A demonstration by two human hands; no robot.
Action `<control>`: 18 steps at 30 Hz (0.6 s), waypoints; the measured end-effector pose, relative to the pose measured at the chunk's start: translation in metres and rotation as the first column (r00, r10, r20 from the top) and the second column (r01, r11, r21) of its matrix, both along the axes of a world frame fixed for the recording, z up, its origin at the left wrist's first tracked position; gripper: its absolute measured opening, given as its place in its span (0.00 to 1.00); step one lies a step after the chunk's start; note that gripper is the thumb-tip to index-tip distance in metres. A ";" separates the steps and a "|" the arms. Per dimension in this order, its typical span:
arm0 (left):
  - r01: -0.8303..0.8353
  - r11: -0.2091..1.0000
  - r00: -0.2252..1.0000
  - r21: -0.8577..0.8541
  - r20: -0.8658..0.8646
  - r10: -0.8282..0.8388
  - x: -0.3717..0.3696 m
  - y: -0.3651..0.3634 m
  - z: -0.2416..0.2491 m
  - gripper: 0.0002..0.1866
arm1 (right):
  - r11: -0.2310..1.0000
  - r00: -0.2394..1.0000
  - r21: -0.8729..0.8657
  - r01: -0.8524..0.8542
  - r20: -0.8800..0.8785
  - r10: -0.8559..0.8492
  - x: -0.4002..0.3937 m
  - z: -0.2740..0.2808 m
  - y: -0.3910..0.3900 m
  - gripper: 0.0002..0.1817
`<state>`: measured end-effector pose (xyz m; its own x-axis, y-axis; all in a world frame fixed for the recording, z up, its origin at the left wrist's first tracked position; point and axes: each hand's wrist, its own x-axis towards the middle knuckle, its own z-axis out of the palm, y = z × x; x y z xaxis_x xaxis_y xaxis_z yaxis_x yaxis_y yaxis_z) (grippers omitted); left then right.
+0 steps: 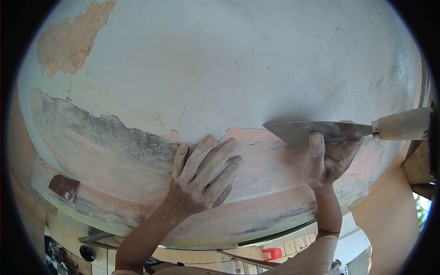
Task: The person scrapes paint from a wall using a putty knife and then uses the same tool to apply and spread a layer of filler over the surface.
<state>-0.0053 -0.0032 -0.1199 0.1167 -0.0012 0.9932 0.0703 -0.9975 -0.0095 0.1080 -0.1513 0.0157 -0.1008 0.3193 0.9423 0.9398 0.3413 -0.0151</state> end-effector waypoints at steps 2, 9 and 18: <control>0.009 1.000 1.000 -0.027 0.011 -0.009 0.001 -0.002 -0.001 0.15 | 1.000 0.994 -0.014 0.019 0.106 -0.017 0.002 0.001 -0.001 0.25; -0.001 1.000 1.000 0.023 -0.009 0.001 -0.001 -0.001 -0.001 0.10 | 0.997 0.987 -0.038 0.062 0.150 -0.056 0.004 0.001 -0.003 0.25; 0.012 1.000 1.000 0.022 0.012 -0.012 -0.002 0.001 0.001 0.09 | 0.997 0.999 -0.062 0.034 -0.002 -0.034 0.003 0.002 -0.005 0.25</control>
